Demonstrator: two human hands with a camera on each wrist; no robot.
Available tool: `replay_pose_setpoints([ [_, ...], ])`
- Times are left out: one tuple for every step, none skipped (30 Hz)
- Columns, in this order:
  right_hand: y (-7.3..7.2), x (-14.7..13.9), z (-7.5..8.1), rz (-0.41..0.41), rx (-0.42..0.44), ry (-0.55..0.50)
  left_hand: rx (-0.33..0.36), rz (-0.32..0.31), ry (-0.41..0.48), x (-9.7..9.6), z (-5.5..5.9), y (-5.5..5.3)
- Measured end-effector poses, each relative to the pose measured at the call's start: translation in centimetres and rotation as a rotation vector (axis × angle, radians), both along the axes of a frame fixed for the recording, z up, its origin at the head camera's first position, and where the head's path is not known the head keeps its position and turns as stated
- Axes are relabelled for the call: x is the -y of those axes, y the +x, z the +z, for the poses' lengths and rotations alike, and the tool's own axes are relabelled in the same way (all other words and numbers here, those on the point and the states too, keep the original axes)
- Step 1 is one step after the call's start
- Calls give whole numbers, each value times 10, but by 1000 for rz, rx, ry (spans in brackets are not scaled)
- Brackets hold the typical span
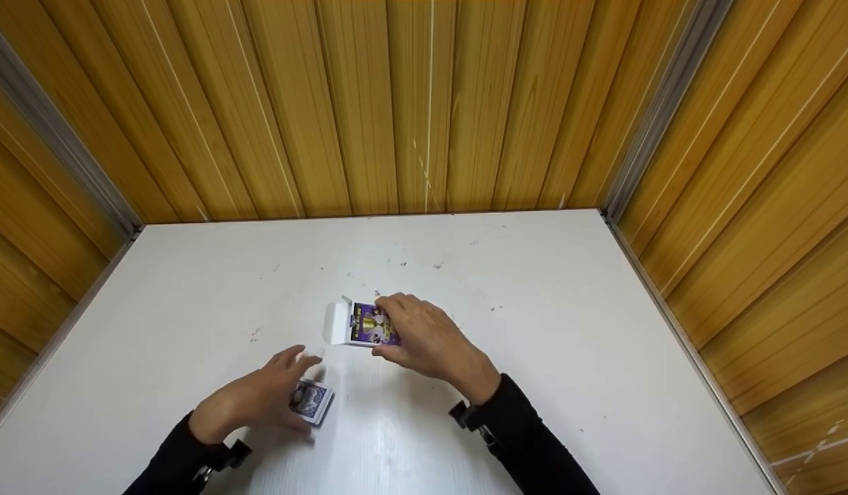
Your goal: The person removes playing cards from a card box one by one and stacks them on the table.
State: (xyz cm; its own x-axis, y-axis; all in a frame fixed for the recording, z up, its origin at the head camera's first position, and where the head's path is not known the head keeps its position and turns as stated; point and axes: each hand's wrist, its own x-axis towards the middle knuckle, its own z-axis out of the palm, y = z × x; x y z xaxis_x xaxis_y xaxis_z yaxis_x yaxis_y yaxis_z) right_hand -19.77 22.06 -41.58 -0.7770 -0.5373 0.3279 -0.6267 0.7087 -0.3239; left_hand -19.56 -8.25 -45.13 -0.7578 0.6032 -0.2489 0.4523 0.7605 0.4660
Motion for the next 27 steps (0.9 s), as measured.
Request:
replay_pose_setpoints([
  [0, 0, 0, 1, 0, -1, 3, 11, 21, 2, 3, -2],
  [0, 0, 0, 2, 0, -3, -4, 23, 44, 4, 6, -3],
  [0, 1, 0, 3, 0, -6, -22, 32, 66, 5, 8, -5],
  [-1, 1, 0, 5, -1, -8, -52, 40, 92, 6, 12, -6],
  [-1, 1, -1, 6, -4, -9, -92, 49, 124, 7, 14, -7],
  [-1, 1, -1, 7, -6, -11, -140, 61, 163, 8, 17, -7],
  [-1, 1, -1, 7, -10, -12, -191, 73, 214, 7, 20, -8],
  [-1, 1, -2, 5, -18, -9, -243, 91, 277, 5, 23, -8],
  [-1, 1, -2, 3, -25, -6, -294, 109, 345, 3, 25, -8],
  [-1, 2, -2, 1, -31, -3, -340, 126, 419, 1, 27, -7],
  [-1, 3, -3, 0, -38, -1, -376, 139, 498, -3, 28, -6],
  [-1, 4, -3, -1, -45, 2, -400, 149, 573, -6, 29, -5],
  [0, 5, -3, 0, -56, 6, -412, 155, 645, -10, 30, -4],
  [0, 6, -3, 2, -65, 9, -411, 159, 706, -14, 29, -2],
  [1, 7, -3, 5, -73, 13, -399, 160, 757, -17, 29, 0],
  [2, 9, -3, 10, -82, 14, -378, 162, 800, -21, 28, 1],
  [2, 10, -3, 14, -95, 18, -351, 164, 836, -24, 26, 2],
  [3, 12, -2, 17, -105, 23, -321, 167, 862, -26, 25, 4],
  [4, 13, -2, 22, -113, 24, -290, 172, 881, -28, 23, 4],
  [6, 14, -1, 27, -120, 23, -260, 177, 894, -30, 21, 5],
  [6, 16, -1, 32, -125, 23, -234, 186, 904, -31, 19, 5],
  [8, 17, -1, 37, -127, 21, -217, 197, 908, -32, 17, 5],
  [9, 18, 0, 39, -131, 24, -202, 208, 906, -32, 15, 5],
  [10, 20, 0, 42, -132, 27, -189, 218, 903, -33, 13, 5],
  [11, 20, 1, 45, -132, 30, -177, 226, 898, -33, 12, 4],
  [12, 21, 2, 46, -133, 35, -164, 234, 895, -33, 10, 4],
  [13, 22, 2, 47, -133, 43, -151, 239, 891, -33, 9, 3],
])
